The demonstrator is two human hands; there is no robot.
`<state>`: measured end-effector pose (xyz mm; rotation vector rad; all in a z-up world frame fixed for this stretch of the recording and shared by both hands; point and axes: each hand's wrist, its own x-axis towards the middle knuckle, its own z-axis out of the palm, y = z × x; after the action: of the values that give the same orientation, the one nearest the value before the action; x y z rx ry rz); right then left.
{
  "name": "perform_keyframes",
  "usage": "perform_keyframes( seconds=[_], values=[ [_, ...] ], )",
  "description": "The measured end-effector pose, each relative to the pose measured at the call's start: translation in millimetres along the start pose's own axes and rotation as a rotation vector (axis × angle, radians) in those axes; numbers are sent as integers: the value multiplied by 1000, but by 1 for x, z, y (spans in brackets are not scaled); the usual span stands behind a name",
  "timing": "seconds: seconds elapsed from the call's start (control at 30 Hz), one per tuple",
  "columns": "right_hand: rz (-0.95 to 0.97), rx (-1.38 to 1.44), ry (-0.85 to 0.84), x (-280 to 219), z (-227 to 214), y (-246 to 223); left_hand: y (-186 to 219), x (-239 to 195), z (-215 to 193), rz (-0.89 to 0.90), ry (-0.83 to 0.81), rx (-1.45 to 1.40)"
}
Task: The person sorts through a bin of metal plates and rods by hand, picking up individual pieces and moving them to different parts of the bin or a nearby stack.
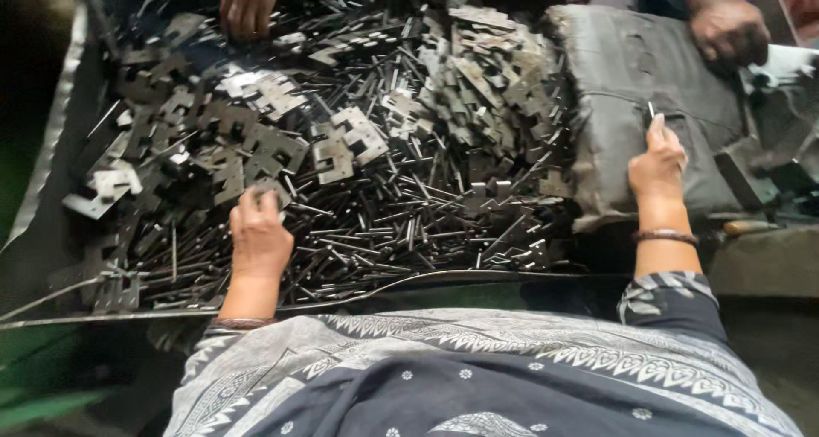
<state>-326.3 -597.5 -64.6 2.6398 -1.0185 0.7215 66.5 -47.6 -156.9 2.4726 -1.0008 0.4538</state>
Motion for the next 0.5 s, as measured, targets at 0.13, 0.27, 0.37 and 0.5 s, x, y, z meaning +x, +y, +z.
perform_keyframes(
  seconds=[0.13, 0.27, 0.37, 0.5],
  values=[
    [-75, 99, 30, 10, -15, -79, 31, 16, -34, 75, 109, 158],
    [-357, 395, -74, 44, -25, -218, 68, 31, -63, 98, 185, -38],
    [-386, 341, -201, 78, -14, -287, 87, 29, -73, 54, 268, -270],
    [-414, 55, -473, 112, 27, -322, 90, 14, -73, -145, 245, -943]
  ],
)
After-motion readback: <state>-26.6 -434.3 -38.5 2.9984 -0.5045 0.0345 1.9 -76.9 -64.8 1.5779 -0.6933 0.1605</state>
